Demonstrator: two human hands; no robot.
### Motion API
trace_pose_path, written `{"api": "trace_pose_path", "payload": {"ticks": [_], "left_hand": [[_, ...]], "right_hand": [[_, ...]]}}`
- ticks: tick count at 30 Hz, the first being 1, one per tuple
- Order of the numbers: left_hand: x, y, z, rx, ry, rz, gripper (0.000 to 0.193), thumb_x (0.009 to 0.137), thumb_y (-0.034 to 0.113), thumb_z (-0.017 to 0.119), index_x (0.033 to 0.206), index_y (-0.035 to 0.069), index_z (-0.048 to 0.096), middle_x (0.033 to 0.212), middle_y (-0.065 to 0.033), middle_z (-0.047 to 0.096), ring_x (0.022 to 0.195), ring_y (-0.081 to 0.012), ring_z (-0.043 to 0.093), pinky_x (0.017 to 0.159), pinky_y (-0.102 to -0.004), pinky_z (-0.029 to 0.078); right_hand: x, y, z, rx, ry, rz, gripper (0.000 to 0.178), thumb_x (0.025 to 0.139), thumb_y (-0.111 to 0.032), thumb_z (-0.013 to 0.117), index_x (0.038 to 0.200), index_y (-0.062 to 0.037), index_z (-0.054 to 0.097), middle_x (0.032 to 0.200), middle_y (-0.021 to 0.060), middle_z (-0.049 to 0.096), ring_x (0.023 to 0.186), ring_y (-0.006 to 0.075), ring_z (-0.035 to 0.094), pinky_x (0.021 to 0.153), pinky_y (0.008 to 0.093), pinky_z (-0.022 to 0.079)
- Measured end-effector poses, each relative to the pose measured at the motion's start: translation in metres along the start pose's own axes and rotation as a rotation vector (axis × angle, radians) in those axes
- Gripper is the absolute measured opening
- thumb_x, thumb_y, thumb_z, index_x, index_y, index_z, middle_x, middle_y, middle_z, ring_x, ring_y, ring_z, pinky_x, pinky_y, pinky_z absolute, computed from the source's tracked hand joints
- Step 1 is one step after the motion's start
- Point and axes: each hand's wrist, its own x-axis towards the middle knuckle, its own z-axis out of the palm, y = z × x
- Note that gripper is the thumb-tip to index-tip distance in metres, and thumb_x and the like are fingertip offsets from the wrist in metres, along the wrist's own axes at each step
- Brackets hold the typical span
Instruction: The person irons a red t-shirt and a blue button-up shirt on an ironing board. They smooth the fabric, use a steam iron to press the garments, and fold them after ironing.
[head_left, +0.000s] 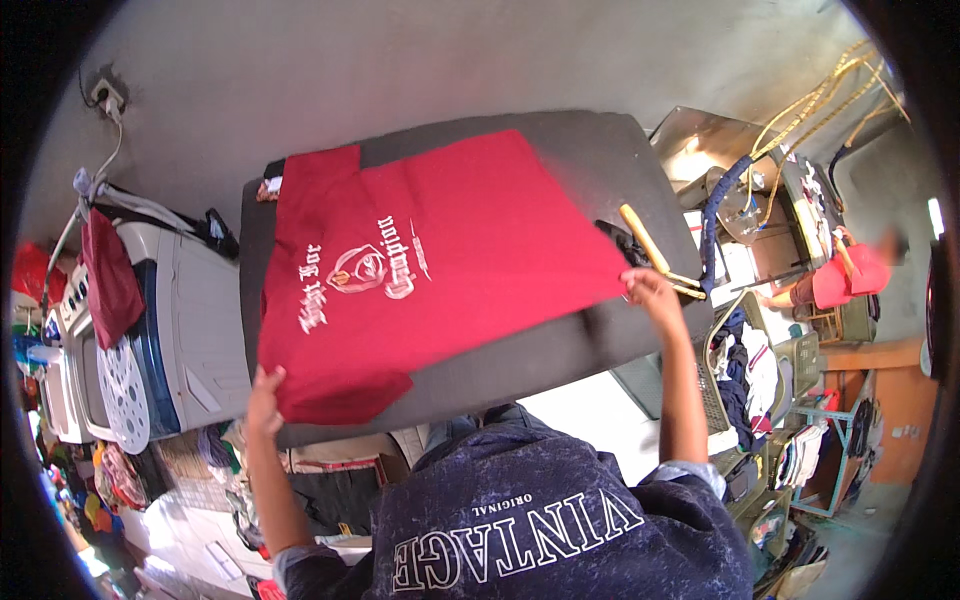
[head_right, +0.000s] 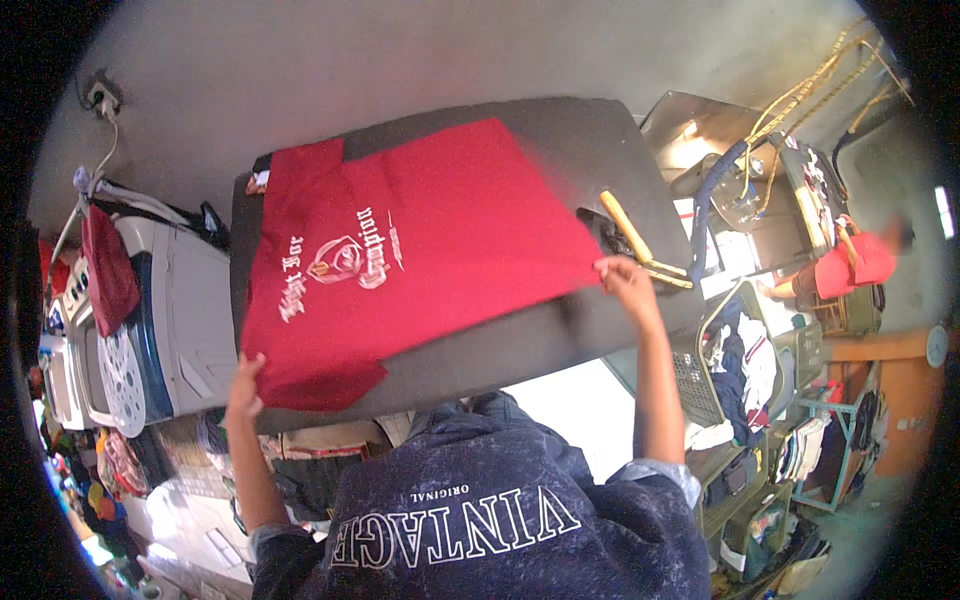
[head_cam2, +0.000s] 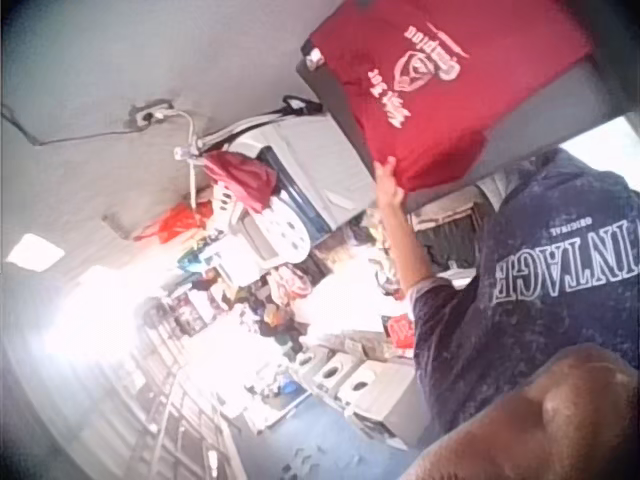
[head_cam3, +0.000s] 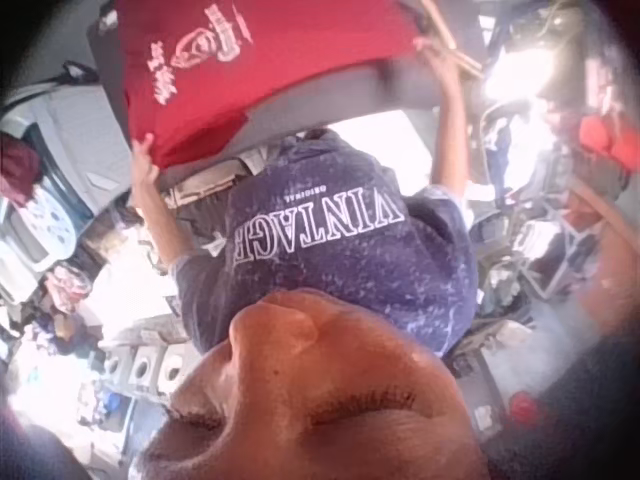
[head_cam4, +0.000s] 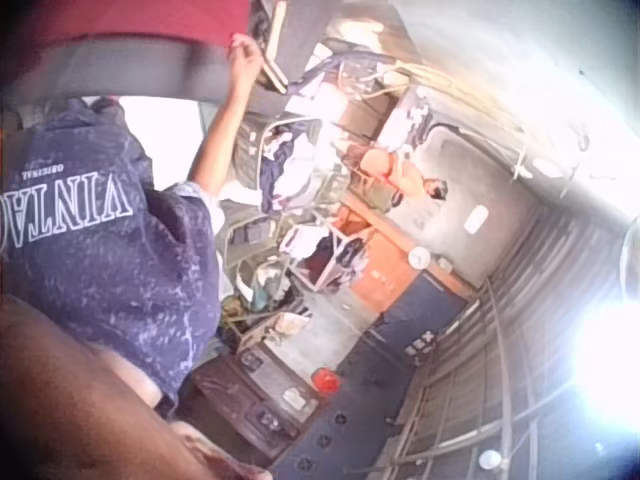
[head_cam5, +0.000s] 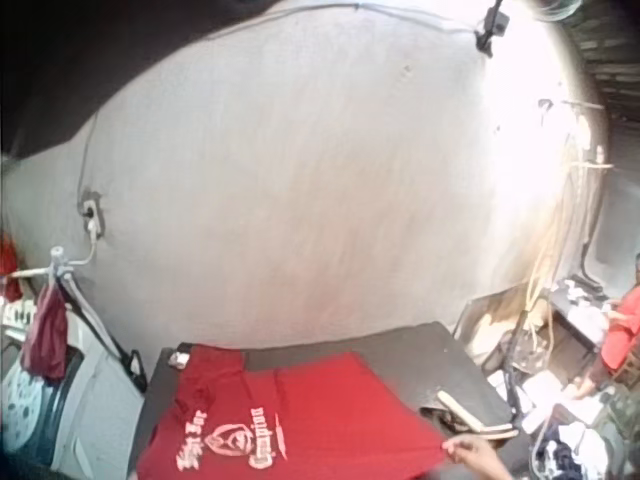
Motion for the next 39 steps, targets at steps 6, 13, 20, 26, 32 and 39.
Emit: {"api": "trace_pose_path", "payload": {"ticks": [6,13,20,26,32,39], "left_hand": [[-0.020,-0.105,-0.031,0.078,-0.018,-0.132,0.050,0.097,0.016,0.052,0.143,0.009,0.036,0.137,-0.0077,0.051,0.127,-0.0216,0.049,0.103,-0.0383,0.045],[0.052,-0.055,-0.042,-0.061,0.110,-0.240,0.048,0.094,0.028,0.060,0.134,0.006,0.048,0.129,-0.0090,0.058,0.106,-0.0166,0.063,0.090,-0.0291,0.048],[0.058,-0.112,-0.024,0.570,0.615,0.308,0.059,0.092,0.030,0.062,0.136,-0.004,0.042,0.128,-0.0196,0.057,0.115,-0.0288,0.058,0.095,-0.0363,0.045],[-0.009,-0.161,-0.028,0.725,0.395,0.258,0.060,0.083,0.025,0.074,0.127,-0.004,0.045,0.117,-0.0222,0.061,0.107,-0.0331,0.061,0.095,-0.0388,0.045],[-0.028,-0.104,0.040,1.457,0.604,0.027,0.050,0.084,0.018,0.070,0.125,0.000,0.048,0.124,-0.0209,0.057,0.116,-0.0358,0.054,0.094,-0.0438,0.045],[0.010,-0.170,0.062,1.745,0.518,0.450,0.065,0.098,0.043,0.046,0.152,0.017,0.022,0.158,-0.0114,0.018,0.144,-0.0335,0.020,0.112,-0.0614,0.018]], "right_hand": [[-0.038,0.124,0.010,-0.129,0.075,0.184,0.013,0.091,-0.001,0.058,0.102,-0.0009,0.065,0.081,0.0016,0.062,0.067,0.0080,0.056,0.061,0.0223,0.047],[-0.032,0.137,0.015,-0.194,0.058,0.168,0.013,0.091,0.000,0.057,0.101,-0.0021,0.065,0.080,0.0009,0.062,0.068,0.0071,0.056,0.061,0.0212,0.047],[-0.031,0.145,0.019,-0.583,0.111,-0.064,0.006,0.088,-0.003,0.060,0.093,-0.0019,0.064,0.077,0.0044,0.063,0.070,0.0097,0.058,0.065,0.0245,0.048],[-0.033,0.156,0.027,-0.484,0.293,0.080,0.010,0.083,-0.009,0.066,0.088,-0.0013,0.067,0.084,0.0161,0.066,0.079,0.0268,0.065,0.073,0.0343,0.051],[-0.041,0.106,0.067,-1.143,0.444,-0.067,0.007,0.084,-0.011,0.062,0.087,-0.0045,0.061,0.095,0.0145,0.057,0.094,0.0328,0.058,0.077,0.0457,0.046],[-0.015,0.093,0.132,-1.122,0.219,-0.394,0.056,0.093,-0.033,0.055,0.138,-0.0034,0.043,0.147,0.0204,0.037,0.136,0.0344,0.035,0.115,0.0461,0.023]]}}
